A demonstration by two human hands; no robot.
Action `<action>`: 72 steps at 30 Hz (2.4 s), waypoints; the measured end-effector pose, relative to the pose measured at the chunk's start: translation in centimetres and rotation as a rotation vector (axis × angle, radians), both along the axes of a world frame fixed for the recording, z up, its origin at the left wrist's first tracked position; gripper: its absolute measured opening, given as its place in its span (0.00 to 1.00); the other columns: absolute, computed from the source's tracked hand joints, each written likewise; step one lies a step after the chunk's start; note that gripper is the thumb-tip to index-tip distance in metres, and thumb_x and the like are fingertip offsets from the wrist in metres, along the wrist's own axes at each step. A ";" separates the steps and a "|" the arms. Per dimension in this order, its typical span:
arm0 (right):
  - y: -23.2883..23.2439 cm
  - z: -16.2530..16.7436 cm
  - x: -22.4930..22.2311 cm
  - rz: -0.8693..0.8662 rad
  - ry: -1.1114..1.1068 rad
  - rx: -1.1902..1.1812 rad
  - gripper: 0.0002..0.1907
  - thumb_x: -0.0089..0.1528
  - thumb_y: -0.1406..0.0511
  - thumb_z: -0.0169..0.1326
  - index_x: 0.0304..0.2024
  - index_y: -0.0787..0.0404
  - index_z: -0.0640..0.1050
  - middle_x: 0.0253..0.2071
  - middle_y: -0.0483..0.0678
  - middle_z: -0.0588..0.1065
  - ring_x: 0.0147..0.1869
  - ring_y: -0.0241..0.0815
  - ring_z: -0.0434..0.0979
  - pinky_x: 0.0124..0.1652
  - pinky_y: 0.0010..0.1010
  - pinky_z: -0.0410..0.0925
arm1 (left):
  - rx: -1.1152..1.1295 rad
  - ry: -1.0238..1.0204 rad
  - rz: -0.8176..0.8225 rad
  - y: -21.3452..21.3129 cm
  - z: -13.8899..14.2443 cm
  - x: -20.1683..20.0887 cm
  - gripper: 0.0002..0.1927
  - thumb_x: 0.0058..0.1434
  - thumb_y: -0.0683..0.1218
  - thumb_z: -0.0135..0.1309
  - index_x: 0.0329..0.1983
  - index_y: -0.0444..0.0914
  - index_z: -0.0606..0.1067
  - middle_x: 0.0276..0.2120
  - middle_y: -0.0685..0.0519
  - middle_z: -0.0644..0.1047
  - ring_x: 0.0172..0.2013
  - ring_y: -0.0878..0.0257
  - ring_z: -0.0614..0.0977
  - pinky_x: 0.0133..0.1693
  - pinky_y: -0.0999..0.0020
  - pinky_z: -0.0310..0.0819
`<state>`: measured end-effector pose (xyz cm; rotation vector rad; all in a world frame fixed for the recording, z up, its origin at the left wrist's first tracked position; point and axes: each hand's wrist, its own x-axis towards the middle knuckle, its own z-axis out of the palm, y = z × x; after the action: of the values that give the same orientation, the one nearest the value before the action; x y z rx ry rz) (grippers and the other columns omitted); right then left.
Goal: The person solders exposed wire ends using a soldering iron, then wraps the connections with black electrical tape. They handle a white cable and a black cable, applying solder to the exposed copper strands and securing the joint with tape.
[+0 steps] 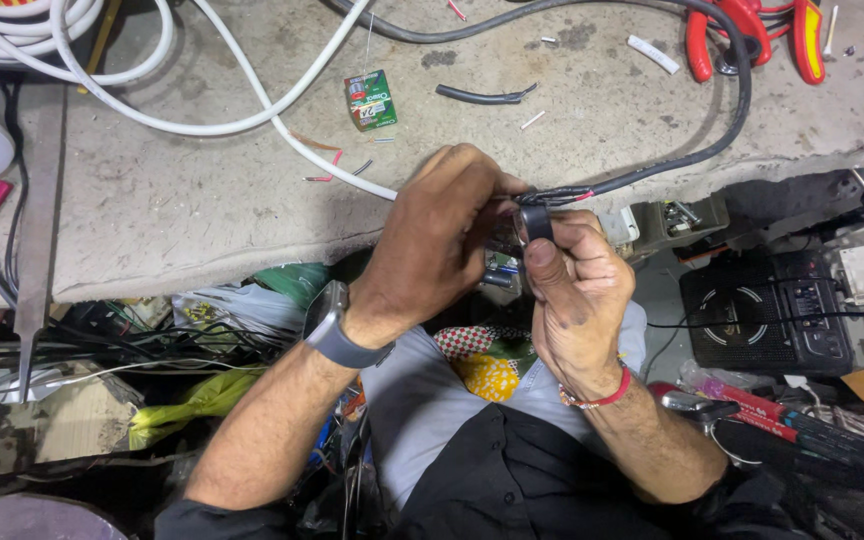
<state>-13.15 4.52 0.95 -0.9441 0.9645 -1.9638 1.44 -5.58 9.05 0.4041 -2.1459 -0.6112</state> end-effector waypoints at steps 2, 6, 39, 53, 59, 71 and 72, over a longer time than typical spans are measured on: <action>0.2 -0.3 0.2 0.010 -0.061 0.001 0.14 0.68 0.65 0.63 0.49 0.72 0.78 0.43 0.44 0.71 0.34 0.27 0.65 0.33 0.19 0.58 | -0.050 0.011 0.019 -0.2 -0.3 -0.3 0.15 0.54 0.29 0.56 0.45 0.33 0.72 0.39 0.44 0.72 0.45 0.44 0.76 0.46 0.52 0.69; 0.9 -0.1 0.2 0.002 -0.030 -0.006 0.14 0.67 0.67 0.62 0.50 0.72 0.77 0.47 0.44 0.71 0.36 0.27 0.66 0.33 0.18 0.59 | -0.084 0.024 0.031 -0.4 -0.7 -1.1 0.15 0.54 0.29 0.56 0.44 0.32 0.72 0.39 0.44 0.71 0.44 0.44 0.75 0.44 0.51 0.69; -3.1 3.0 -3.0 -0.158 0.708 -0.020 0.12 0.65 0.75 0.62 0.51 0.71 0.77 0.57 0.47 0.68 0.43 0.28 0.70 0.40 0.19 0.68 | -0.110 0.043 0.011 -0.3 -0.9 -0.5 0.25 0.65 0.37 0.60 0.64 0.40 0.71 0.37 0.48 0.72 0.39 0.50 0.75 0.43 0.57 0.70; -0.5 3.4 -2.2 -0.267 0.920 -0.053 0.08 0.70 0.69 0.60 0.48 0.69 0.77 0.48 0.51 0.74 0.48 0.40 0.76 0.46 0.28 0.72 | 0.274 0.004 0.000 0.5 1.7 -1.0 0.07 0.67 0.41 0.57 0.48 0.37 0.77 0.38 0.50 0.78 0.38 0.52 0.81 0.41 0.59 0.74; -0.1 4.6 -2.6 -0.410 1.055 -0.047 0.10 0.69 0.71 0.63 0.49 0.70 0.76 0.49 0.55 0.74 0.45 0.43 0.77 0.44 0.28 0.72 | -0.147 -0.090 0.105 1.8 3.6 -0.4 0.12 0.63 0.38 0.58 0.50 0.34 0.78 0.38 0.47 0.77 0.41 0.46 0.79 0.42 0.55 0.72; 0.2 4.2 -3.4 -0.384 1.204 -0.071 0.12 0.58 0.71 0.65 0.42 0.70 0.79 0.43 0.55 0.75 0.46 0.48 0.73 0.46 0.36 0.68 | 0.213 -0.127 0.021 0.9 2.2 -1.0 0.05 0.60 0.40 0.61 0.38 0.33 0.78 0.31 0.48 0.79 0.31 0.57 0.82 0.33 0.63 0.75; 0.2 3.9 -3.5 -0.356 1.134 -0.051 0.11 0.61 0.70 0.66 0.43 0.70 0.80 0.43 0.53 0.76 0.45 0.44 0.73 0.45 0.32 0.68 | 0.281 -0.119 -0.012 0.6 2.0 -1.0 0.05 0.61 0.40 0.60 0.39 0.33 0.78 0.31 0.49 0.80 0.30 0.59 0.82 0.32 0.65 0.75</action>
<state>-16.63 4.77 4.87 -2.1149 1.7713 -1.6307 0.41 -4.95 11.05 0.5925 -2.1813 -0.9208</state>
